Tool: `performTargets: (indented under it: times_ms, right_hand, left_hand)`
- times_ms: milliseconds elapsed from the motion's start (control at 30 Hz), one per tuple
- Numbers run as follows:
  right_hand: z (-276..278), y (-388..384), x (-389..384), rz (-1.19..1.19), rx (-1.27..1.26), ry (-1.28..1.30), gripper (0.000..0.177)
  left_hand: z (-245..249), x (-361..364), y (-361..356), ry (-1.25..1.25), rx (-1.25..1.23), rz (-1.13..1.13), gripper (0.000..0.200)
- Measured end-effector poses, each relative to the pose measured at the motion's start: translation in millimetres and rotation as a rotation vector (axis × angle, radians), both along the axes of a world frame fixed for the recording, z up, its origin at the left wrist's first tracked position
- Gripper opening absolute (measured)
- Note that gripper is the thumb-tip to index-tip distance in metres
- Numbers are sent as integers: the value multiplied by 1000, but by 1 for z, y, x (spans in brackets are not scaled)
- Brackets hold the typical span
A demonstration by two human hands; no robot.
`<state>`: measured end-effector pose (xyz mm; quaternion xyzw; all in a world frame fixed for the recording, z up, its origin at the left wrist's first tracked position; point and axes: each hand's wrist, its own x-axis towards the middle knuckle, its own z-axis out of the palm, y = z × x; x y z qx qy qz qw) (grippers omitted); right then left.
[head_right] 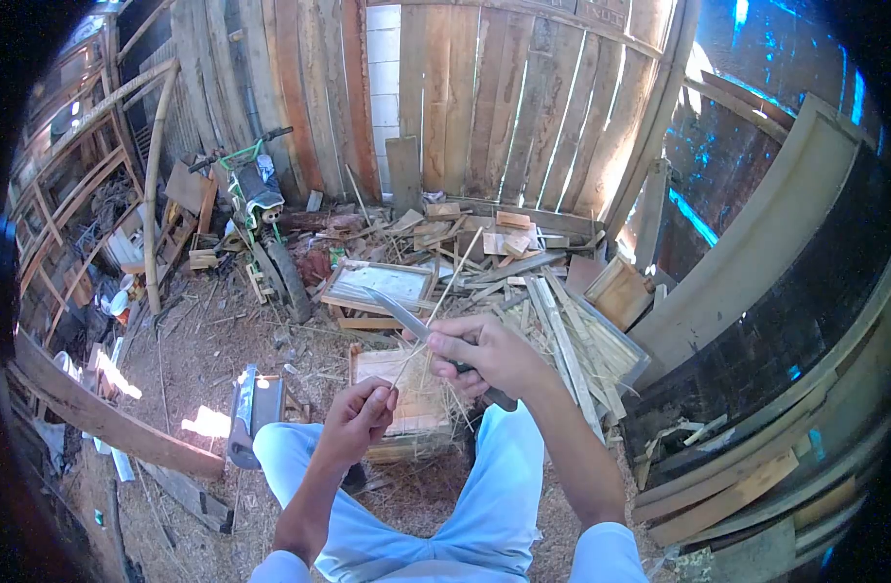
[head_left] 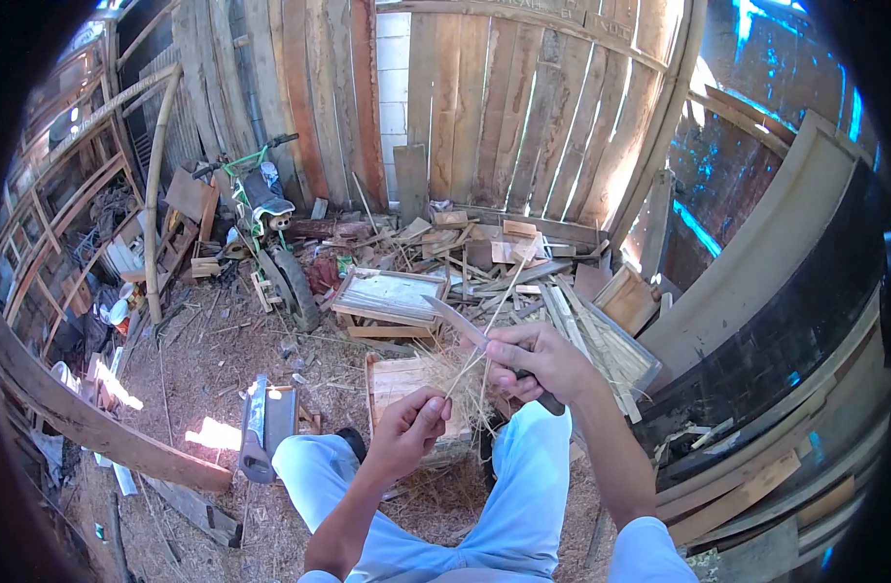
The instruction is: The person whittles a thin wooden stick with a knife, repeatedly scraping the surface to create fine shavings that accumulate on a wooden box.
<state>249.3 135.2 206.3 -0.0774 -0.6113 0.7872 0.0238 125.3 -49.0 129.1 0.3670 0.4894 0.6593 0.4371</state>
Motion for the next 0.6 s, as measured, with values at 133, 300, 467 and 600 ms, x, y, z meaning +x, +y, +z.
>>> performTargets:
  times_ms: [133, 300, 467, 600]
  right_hand:
    - [8, 12, 2, -120, 26, -9, 31]
    - [14, 26, -1, -139, 65, -37, 31]
    - [20, 108, 8, -480, 49, 178, 25]
    - [12, 96, -7, -520, 143, 86, 30]
  left_hand:
    - [-5, -1, -4, -13, -7, -13, 24]
    - [-6, 0, -3, -33, -25, -11, 24]
    - [-20, -3, -15, -45, -71, 9, 23]
    - [-25, -16, 0, -32, -19, 129, 20]
